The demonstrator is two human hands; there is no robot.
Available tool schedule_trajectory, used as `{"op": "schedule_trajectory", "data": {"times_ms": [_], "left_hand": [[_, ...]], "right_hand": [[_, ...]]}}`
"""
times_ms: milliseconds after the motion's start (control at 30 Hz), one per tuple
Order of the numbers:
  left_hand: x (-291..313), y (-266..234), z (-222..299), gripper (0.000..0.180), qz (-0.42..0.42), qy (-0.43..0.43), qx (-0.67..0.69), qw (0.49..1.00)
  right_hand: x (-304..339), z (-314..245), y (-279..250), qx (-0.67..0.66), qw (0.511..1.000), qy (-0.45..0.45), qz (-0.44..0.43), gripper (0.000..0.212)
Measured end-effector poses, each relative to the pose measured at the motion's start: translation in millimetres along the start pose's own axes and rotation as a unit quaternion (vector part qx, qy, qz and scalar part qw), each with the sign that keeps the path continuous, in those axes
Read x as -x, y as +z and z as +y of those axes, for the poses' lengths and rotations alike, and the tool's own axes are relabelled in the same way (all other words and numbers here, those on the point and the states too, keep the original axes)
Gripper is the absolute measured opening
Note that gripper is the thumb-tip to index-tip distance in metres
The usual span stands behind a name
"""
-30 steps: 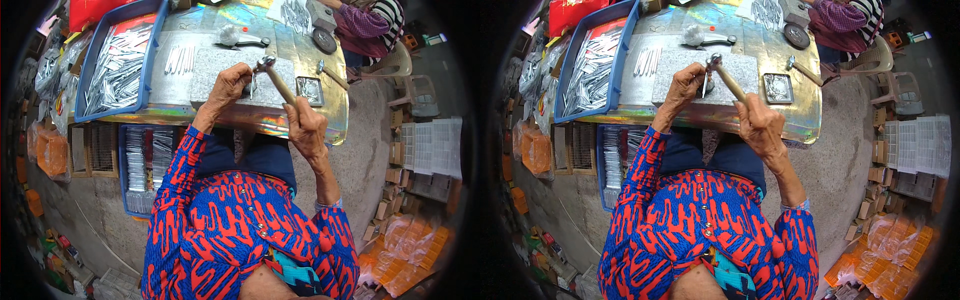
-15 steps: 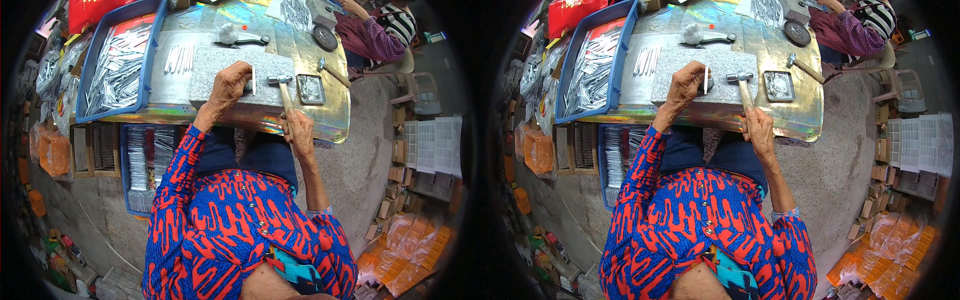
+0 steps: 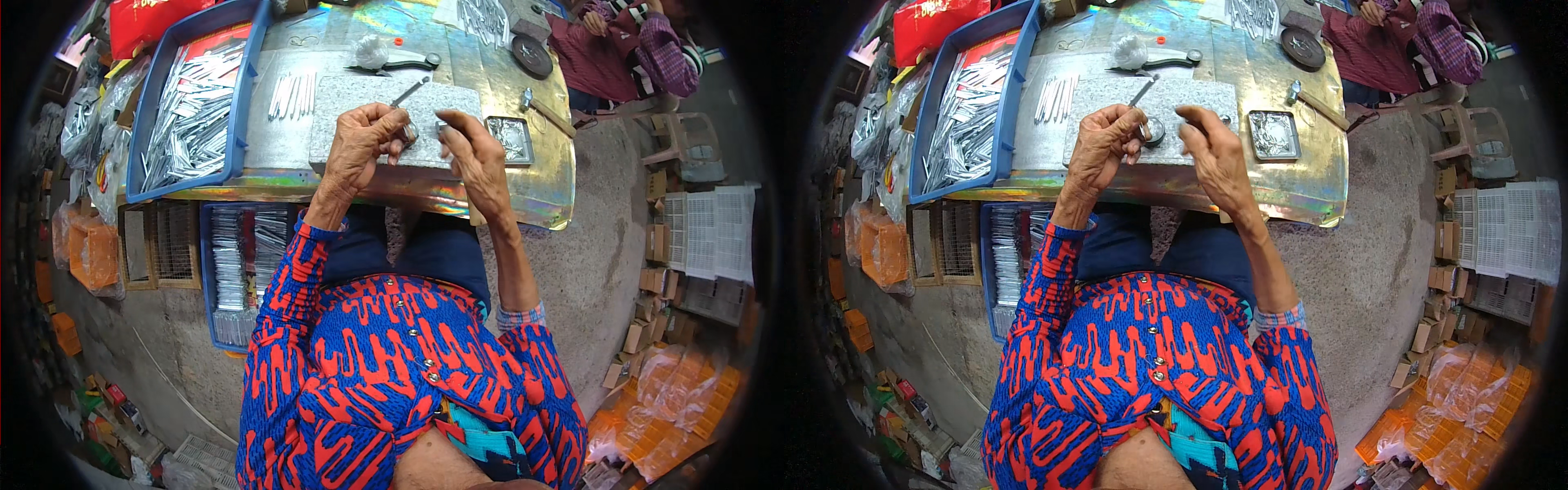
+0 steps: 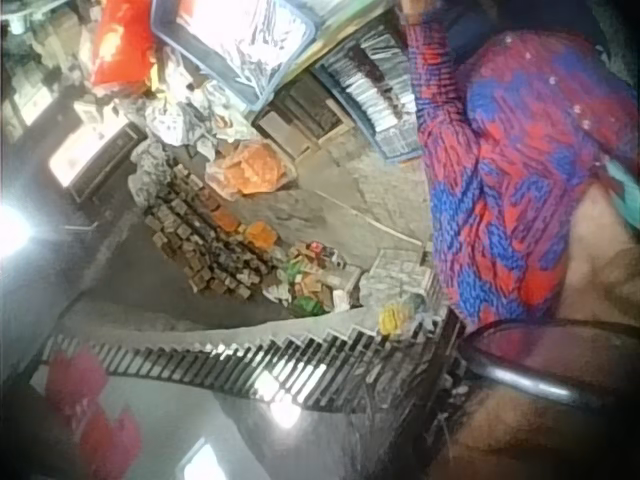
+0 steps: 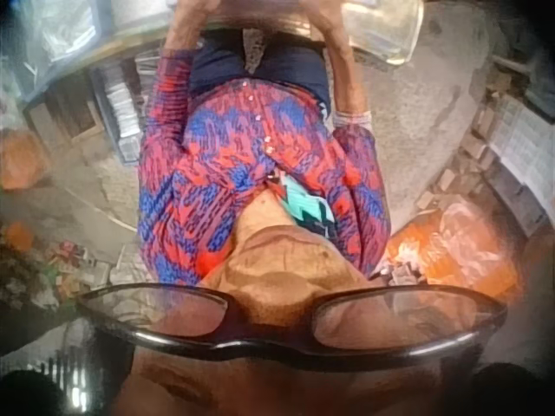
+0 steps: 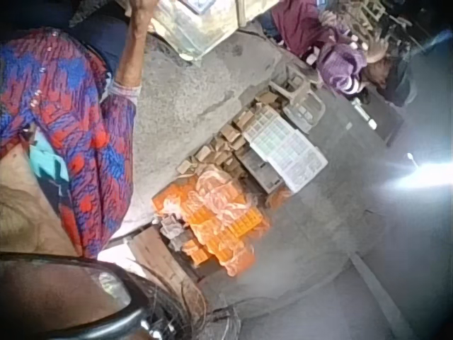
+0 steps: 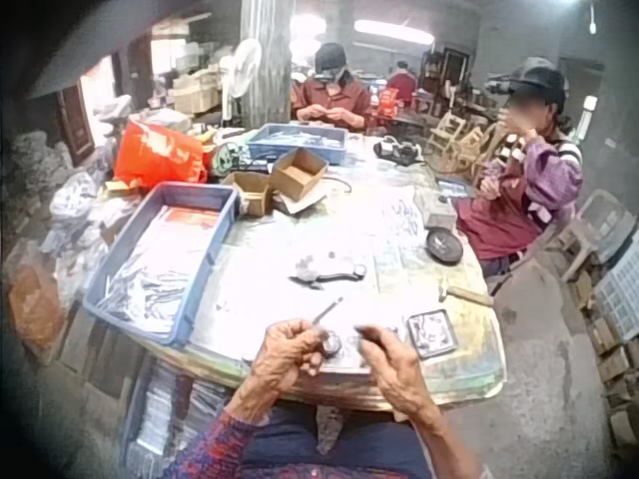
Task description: The person assembles metal parts by taking metal strips and small pins, fitting them together by hand, and hammering them over an anvil with a hammer.
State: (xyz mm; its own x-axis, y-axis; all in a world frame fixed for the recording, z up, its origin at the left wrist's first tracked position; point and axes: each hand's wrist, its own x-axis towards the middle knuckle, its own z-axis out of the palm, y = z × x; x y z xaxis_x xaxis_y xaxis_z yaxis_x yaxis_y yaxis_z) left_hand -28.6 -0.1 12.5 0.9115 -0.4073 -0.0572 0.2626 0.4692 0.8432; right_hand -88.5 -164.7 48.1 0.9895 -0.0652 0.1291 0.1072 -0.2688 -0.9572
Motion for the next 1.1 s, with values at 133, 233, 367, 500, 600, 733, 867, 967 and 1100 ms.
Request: {"op": "schedule_trajectory", "data": {"times_ms": [133,233,367,500,600,733,867,967,1100], "left_hand": [[6.7,5.7,1.0,0.017,-0.007,-0.053,0.082,0.995],[9.3,8.7,6.1,0.015,-0.026,-0.073,0.061,0.995],[11.1,11.8,4.4,0.013,-0.033,-0.077,0.085,0.993],[18.8,16.2,7.1,0.013,-0.088,-0.117,0.164,0.976],[26.1,22.1,3.5,0.013,-0.141,-0.159,0.172,0.962],[30.9,18.0,7.9,0.013,-0.163,-0.158,0.157,0.961],[32.1,0.9,26.2,0.015,-0.088,-0.109,0.020,0.990],[19.8,-26.8,36.4,0.015,0.012,-0.004,-0.142,0.990],[-11.4,-90.7,44.1,0.014,0.185,0.111,-0.399,0.891]], "right_hand": [[-21.8,3.6,17.9,-0.106,0.994,-0.015,-0.017,0.027],[-28.5,3.1,21.7,-0.240,0.969,-0.001,-0.063,0.026],[-29.9,3.0,31.1,-0.330,0.944,-0.002,-0.017,0.027],[-28.6,4.0,33.1,-0.403,0.915,0.022,0.013,0.025],[-28.4,9.7,22.9,-0.456,0.887,0.042,-0.058,0.027],[-26.1,0.3,17.9,-0.388,0.915,0.068,-0.093,0.031],[-28.8,-3.3,20.8,-0.363,0.924,0.070,-0.095,0.031],[-24.8,-0.3,11.5,-0.262,0.963,0.054,-0.014,0.032],[-14.4,7.7,-5.6,-0.251,0.966,0.058,0.008,0.023]]}}
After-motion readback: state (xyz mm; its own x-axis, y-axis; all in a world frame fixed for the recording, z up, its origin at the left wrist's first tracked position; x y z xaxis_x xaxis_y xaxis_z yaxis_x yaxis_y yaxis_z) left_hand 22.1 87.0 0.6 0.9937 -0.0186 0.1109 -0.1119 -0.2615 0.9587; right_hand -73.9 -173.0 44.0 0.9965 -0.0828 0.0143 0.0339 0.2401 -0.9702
